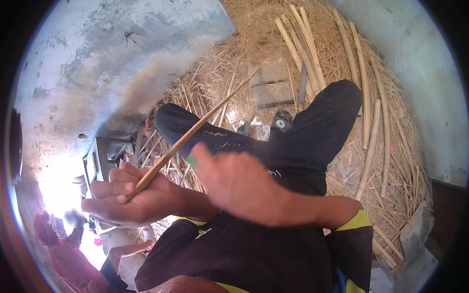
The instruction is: The person sits cross-legged on a straw-covered floor and uses a green-handled knife to shave thin strips of wood from a long bamboo stick. They hold the stick with their left hand and scrape the blade along its length with their right hand, producing wood shavings that fall onto their lap and the floor.
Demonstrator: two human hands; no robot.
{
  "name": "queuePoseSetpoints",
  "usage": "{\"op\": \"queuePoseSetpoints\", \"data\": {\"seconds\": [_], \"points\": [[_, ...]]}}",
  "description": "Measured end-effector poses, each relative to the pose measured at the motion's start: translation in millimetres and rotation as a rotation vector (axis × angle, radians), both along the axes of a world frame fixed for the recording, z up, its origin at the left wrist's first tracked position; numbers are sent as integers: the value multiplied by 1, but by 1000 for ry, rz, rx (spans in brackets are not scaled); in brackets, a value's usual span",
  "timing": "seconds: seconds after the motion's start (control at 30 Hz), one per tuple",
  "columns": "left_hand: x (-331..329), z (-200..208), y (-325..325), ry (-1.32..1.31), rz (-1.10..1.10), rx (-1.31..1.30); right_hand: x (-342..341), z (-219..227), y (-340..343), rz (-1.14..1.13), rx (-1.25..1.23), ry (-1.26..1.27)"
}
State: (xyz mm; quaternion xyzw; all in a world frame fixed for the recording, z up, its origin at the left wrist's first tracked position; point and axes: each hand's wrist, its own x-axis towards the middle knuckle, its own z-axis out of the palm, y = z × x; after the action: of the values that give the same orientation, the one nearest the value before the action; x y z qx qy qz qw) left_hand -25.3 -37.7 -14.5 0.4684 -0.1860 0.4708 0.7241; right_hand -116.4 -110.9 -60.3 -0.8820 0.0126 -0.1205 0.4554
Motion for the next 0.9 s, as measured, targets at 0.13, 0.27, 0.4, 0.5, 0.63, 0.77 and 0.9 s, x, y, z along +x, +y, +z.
{"op": "queuePoseSetpoints", "data": {"seconds": [0.13, 0.27, 0.4, 0.5, 0.63, 0.77, 0.9], "points": [[1, 3, 1, 18, -19, -26, 2, 1, 5, 9, -78, 25], [8, 5, 4, 51, 129, 33, 15, -29, -17, -162, -90, 221], [6, 5, -3, 79, 40, -64, 14, -14, 3, -28, 11, -104], [7, 10, -5, 127, 64, -87, 25, -31, -6, -156, -41, 96], [6, 6, -1, 144, 101, -43, 25, -30, -12, -116, 10, 93], [11, 3, -2, 81, 171, 36, 30, -28, -3, -82, 10, 34], [20, 7, 10, 138, 95, 0, 62, -109, -48, -302, -198, 220]]}}
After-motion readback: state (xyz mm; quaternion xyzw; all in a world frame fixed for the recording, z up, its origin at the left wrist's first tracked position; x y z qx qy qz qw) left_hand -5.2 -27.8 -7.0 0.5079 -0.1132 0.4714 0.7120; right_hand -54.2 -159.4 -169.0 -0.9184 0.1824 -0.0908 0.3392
